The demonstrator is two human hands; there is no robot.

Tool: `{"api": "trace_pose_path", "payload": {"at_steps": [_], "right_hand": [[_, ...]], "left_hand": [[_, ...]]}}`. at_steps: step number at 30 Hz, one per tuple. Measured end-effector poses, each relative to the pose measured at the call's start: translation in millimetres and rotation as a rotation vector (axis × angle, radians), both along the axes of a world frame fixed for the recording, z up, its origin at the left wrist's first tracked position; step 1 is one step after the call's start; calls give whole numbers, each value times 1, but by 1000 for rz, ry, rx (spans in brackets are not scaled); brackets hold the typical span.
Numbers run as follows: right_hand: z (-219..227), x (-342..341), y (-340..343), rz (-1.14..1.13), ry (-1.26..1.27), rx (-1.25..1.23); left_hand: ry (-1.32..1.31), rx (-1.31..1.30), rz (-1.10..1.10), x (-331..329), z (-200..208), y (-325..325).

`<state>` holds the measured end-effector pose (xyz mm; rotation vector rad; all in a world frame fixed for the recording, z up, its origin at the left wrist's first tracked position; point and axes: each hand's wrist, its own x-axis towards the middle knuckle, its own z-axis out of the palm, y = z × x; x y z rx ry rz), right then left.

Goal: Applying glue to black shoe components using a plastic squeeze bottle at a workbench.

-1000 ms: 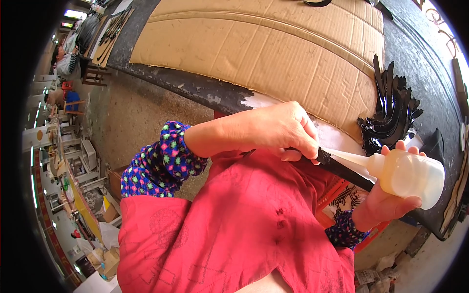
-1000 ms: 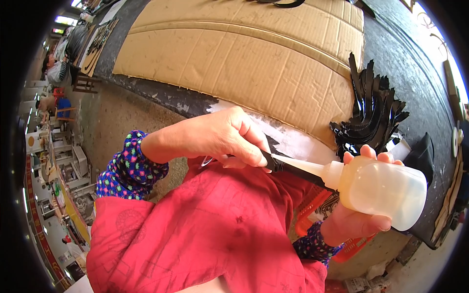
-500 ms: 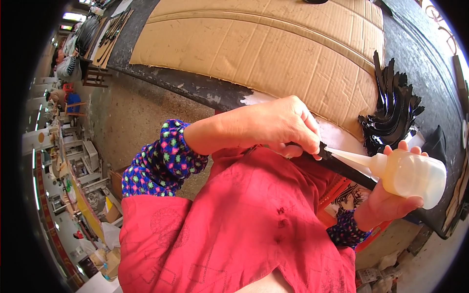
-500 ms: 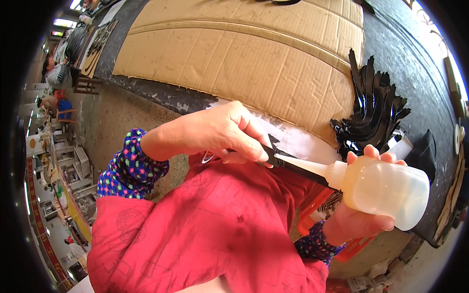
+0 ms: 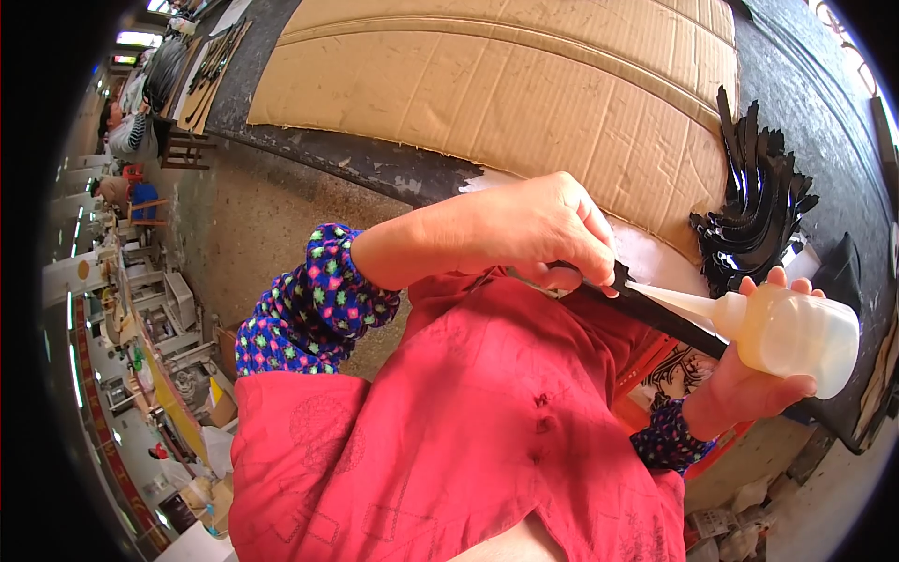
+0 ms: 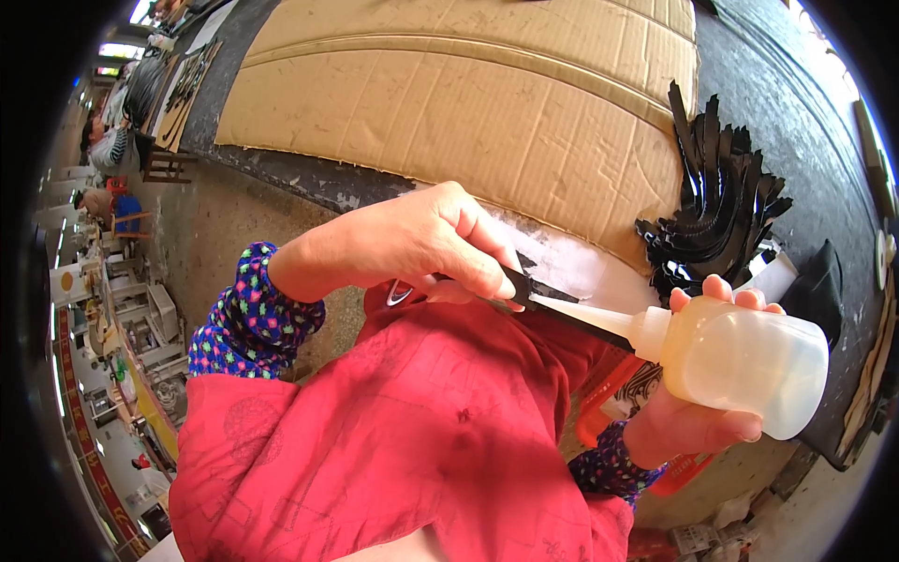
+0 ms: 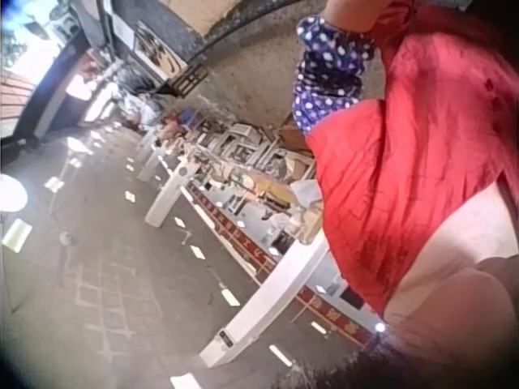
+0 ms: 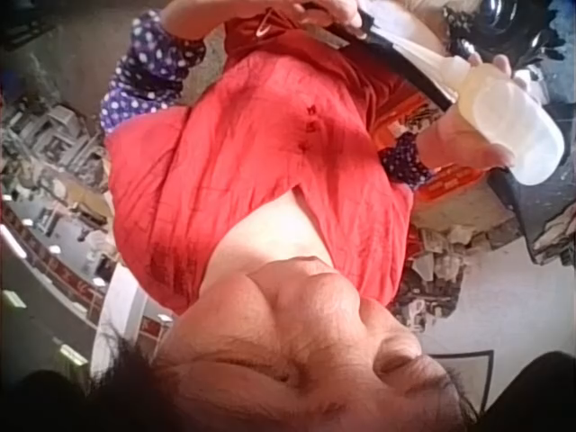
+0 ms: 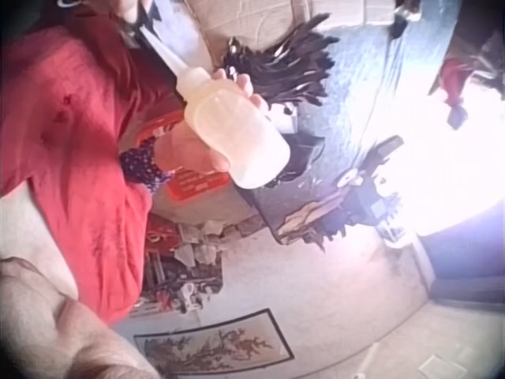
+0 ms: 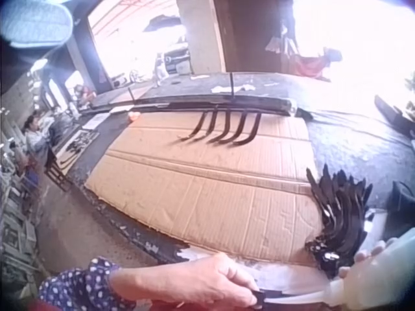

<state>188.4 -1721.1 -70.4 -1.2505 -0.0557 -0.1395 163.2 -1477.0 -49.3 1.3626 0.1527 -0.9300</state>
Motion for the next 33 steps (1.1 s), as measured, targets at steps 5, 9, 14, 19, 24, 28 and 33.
{"api": "trace_pose_path", "payload": {"at_steps": [5,9,14,19,24,28,33], "right_hand": [[-2,1,-2,9,7,2],[-13,1,-14,121,-72,128],[-16,1,-18,119,-55,145],[-17,2,-19,140,-44,130],[-18,3,-22,162,-32,139],[-13,3,-16,94,-37,158],[-12,3,-12,100,-6,177]], "left_hand": [[-178,2,-24,-1,-3,0],[-258,30,-44,-1,-6,1],[-4,-22,21,4,-5,2],[34,-29,52,5,-4,1],[46,-36,77,5,-4,2],[58,-39,72,6,-2,2],[4,-22,50,4,-6,1]]}}
